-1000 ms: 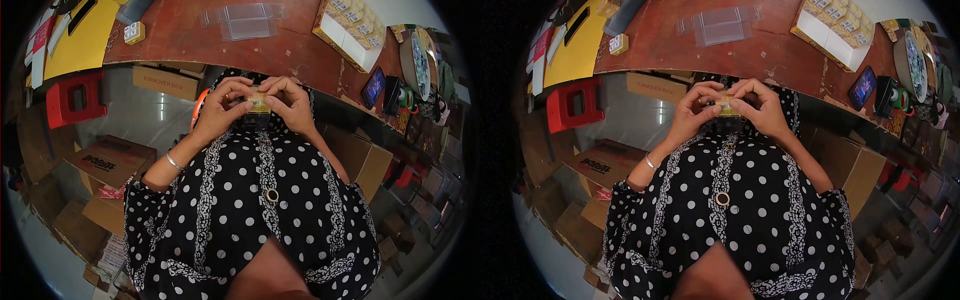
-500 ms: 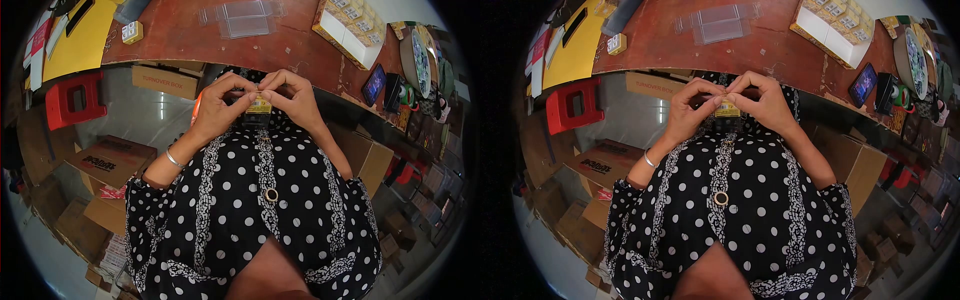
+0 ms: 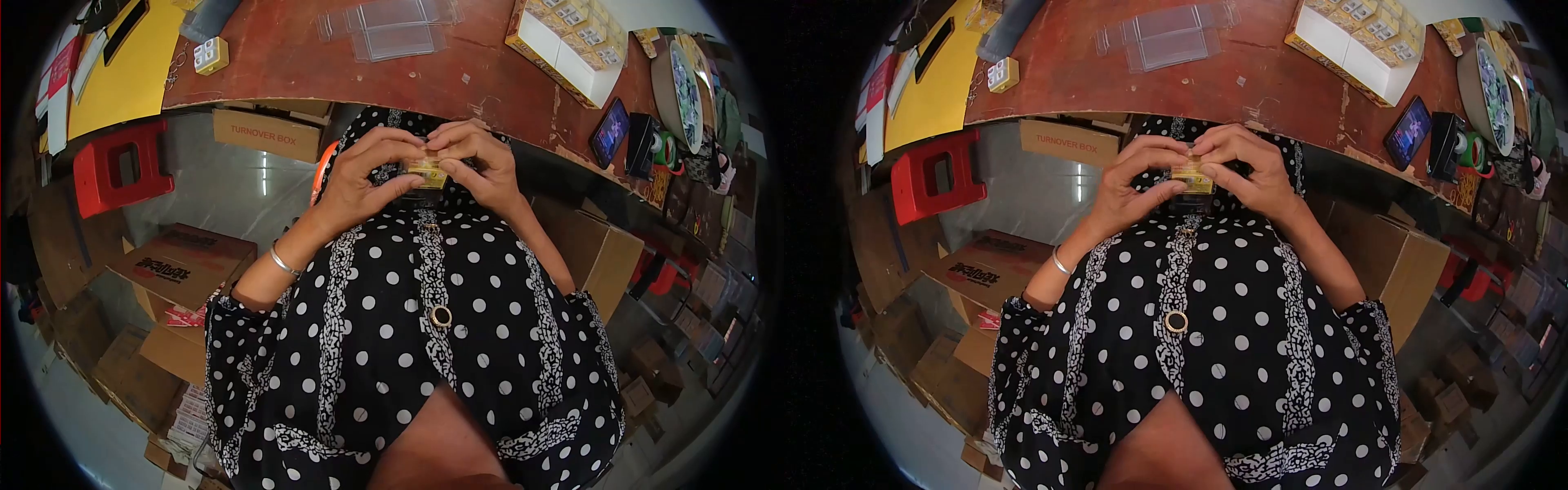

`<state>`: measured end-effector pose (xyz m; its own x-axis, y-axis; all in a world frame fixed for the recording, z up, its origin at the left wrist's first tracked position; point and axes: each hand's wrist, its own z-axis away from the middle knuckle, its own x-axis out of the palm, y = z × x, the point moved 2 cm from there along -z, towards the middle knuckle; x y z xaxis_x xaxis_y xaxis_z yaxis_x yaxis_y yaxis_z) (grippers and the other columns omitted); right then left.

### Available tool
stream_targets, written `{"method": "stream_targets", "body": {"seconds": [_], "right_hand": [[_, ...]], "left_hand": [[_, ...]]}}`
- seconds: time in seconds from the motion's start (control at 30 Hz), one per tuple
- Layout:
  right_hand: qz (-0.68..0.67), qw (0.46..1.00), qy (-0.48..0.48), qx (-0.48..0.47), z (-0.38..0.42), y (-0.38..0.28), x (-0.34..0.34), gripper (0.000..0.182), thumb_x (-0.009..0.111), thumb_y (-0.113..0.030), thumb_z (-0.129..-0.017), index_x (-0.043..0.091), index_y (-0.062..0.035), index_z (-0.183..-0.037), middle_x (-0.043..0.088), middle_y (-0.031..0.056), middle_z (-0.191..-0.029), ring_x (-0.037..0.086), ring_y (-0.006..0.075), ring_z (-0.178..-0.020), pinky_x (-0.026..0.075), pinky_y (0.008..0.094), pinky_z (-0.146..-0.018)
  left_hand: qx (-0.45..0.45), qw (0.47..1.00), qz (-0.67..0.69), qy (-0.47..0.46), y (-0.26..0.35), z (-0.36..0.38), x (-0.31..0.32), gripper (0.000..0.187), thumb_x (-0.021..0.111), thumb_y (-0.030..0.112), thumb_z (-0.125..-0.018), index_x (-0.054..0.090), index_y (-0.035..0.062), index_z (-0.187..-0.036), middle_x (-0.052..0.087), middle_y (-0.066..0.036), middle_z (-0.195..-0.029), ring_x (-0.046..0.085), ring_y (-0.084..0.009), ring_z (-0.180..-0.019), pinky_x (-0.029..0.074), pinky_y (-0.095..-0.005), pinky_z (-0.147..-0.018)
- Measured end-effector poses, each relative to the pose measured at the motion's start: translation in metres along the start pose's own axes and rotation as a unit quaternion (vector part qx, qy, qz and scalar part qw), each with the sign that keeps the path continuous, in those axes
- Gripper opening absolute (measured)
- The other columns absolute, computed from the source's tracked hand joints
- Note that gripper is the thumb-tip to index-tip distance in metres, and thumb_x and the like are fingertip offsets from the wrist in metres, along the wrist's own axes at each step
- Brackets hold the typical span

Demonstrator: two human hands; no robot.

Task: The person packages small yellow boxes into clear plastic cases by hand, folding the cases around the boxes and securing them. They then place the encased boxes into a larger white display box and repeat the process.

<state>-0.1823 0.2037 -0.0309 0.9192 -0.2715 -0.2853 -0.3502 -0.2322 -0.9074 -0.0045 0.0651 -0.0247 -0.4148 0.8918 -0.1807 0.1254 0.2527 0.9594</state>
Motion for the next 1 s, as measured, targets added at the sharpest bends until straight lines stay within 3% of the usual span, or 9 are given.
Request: {"method": "stream_targets", "body": {"seconds": [0.07, 0.2, 0.27, 0.37, 0.43, 0.57, 0.63, 0.8, 1.0], "right_hand": [[0.032, 0.999, 0.015, -0.007, 0.005, -0.003, 0.002, 0.012, 0.073, 0.0, -0.086, 0.07, -0.0011, -0.097, 0.067, 0.0116, -0.116, 0.066, 0.0277, -0.11, 0.054, 0.0363, -0.093], [0.101, 0.993, 0.035, -0.044, 0.014, 0.0, 0.008, 0.017, 0.076, -0.002, -0.084, 0.07, -0.0025, -0.1, 0.067, 0.0117, -0.116, 0.066, 0.0296, -0.112, 0.054, 0.0392, -0.095], [0.14, 0.988, 0.028, -0.063, 0.015, 0.0, 0.008, 0.021, 0.076, -0.002, -0.083, 0.071, -0.003, -0.103, 0.067, 0.0118, -0.117, 0.066, 0.0302, -0.112, 0.054, 0.0398, -0.095], [0.144, 0.989, 0.037, -0.008, 0.016, -0.005, 0.013, 0.03, 0.077, -0.003, -0.084, 0.069, -0.0045, -0.113, 0.063, 0.0112, -0.124, 0.065, 0.0283, -0.113, 0.055, 0.0403, -0.096], [-0.02, 0.989, 0.072, 0.125, 0.01, -0.007, 0.018, 0.035, 0.075, -0.006, -0.087, 0.066, -0.0055, -0.12, 0.059, 0.0105, -0.133, 0.064, 0.0245, -0.116, 0.055, 0.0399, -0.098], [-0.03, 0.985, 0.059, 0.158, -0.005, -0.012, 0.009, 0.035, 0.073, -0.008, -0.09, 0.063, -0.0045, -0.124, 0.055, 0.01, -0.137, 0.061, 0.0222, -0.12, 0.054, 0.0392, -0.1], [-0.132, 0.965, 0.058, 0.218, -0.01, -0.015, 0.006, 0.033, 0.071, -0.009, -0.092, 0.063, -0.0022, -0.123, 0.055, 0.0102, -0.137, 0.058, 0.0224, -0.125, 0.053, 0.0387, -0.1], [-0.174, 0.964, 0.044, 0.198, -0.014, -0.007, 0.001, 0.03, 0.068, -0.006, -0.094, 0.063, 0.0002, -0.123, 0.053, 0.011, -0.138, 0.058, 0.0214, -0.125, 0.053, 0.0363, -0.101], [-0.172, 0.971, 0.029, 0.162, -0.014, -0.004, 0.009, 0.027, 0.064, 0.0, -0.095, 0.065, 0.0015, -0.122, 0.053, 0.0123, -0.137, 0.059, 0.0194, -0.123, 0.054, 0.0339, -0.101]], "left_hand": [[-0.036, 0.998, 0.053, 0.02, -0.008, 0.007, 0.007, 0.022, 0.073, 0.0, -0.09, 0.071, 0.0017, -0.111, 0.064, -0.012, -0.121, 0.064, -0.0189, -0.111, 0.054, -0.0319, -0.096], [-0.026, 0.998, 0.053, 0.004, -0.026, 0.016, 0.012, 0.023, 0.073, -0.002, -0.089, 0.07, 0.0019, -0.111, 0.058, -0.012, -0.131, 0.062, -0.0197, -0.115, 0.054, -0.0325, -0.099], [-0.068, 0.994, 0.086, 0.019, -0.035, 0.02, 0.018, 0.024, 0.076, 0.002, -0.087, 0.07, 0.0036, -0.11, 0.059, -0.009, -0.126, 0.063, -0.0185, -0.114, 0.057, -0.0312, -0.09], [-0.12, 0.975, 0.164, 0.089, -0.028, 0.015, 0.017, 0.029, 0.074, 0.002, -0.088, 0.067, 0.0041, -0.116, 0.053, -0.008, -0.131, 0.061, -0.0175, -0.117, 0.057, -0.031, -0.094], [-0.131, 0.973, 0.167, 0.094, -0.025, 0.011, 0.015, 0.03, 0.074, 0.002, -0.089, 0.066, 0.0042, -0.118, 0.052, -0.009, -0.134, 0.061, -0.0174, -0.117, 0.057, -0.0312, -0.095], [-0.135, 0.977, 0.135, 0.094, -0.014, 0.004, 0.008, 0.037, 0.073, -0.003, -0.09, 0.06, 0.0028, -0.124, 0.05, -0.01, -0.14, 0.057, -0.0205, -0.125, 0.054, -0.0324, -0.099], [-0.133, 0.971, 0.163, 0.109, -0.013, 0.002, 0.007, 0.04, 0.074, -0.004, -0.088, 0.058, 0.0024, -0.125, 0.05, -0.011, -0.14, 0.059, -0.0202, -0.123, 0.054, -0.0321, -0.099], [-0.11, 0.975, 0.155, 0.117, -0.012, 0.0, 0.004, 0.045, 0.075, -0.007, -0.086, 0.055, 0.002, -0.125, 0.051, -0.012, -0.139, 0.062, -0.0194, -0.119, 0.055, -0.0314, -0.098], [-0.115, 0.972, 0.161, 0.128, -0.012, 0.002, 0.006, 0.042, 0.078, -0.001, -0.085, 0.057, 0.0017, -0.121, 0.053, -0.011, -0.135, 0.063, -0.0194, -0.116, 0.057, -0.0321, -0.097]]}}
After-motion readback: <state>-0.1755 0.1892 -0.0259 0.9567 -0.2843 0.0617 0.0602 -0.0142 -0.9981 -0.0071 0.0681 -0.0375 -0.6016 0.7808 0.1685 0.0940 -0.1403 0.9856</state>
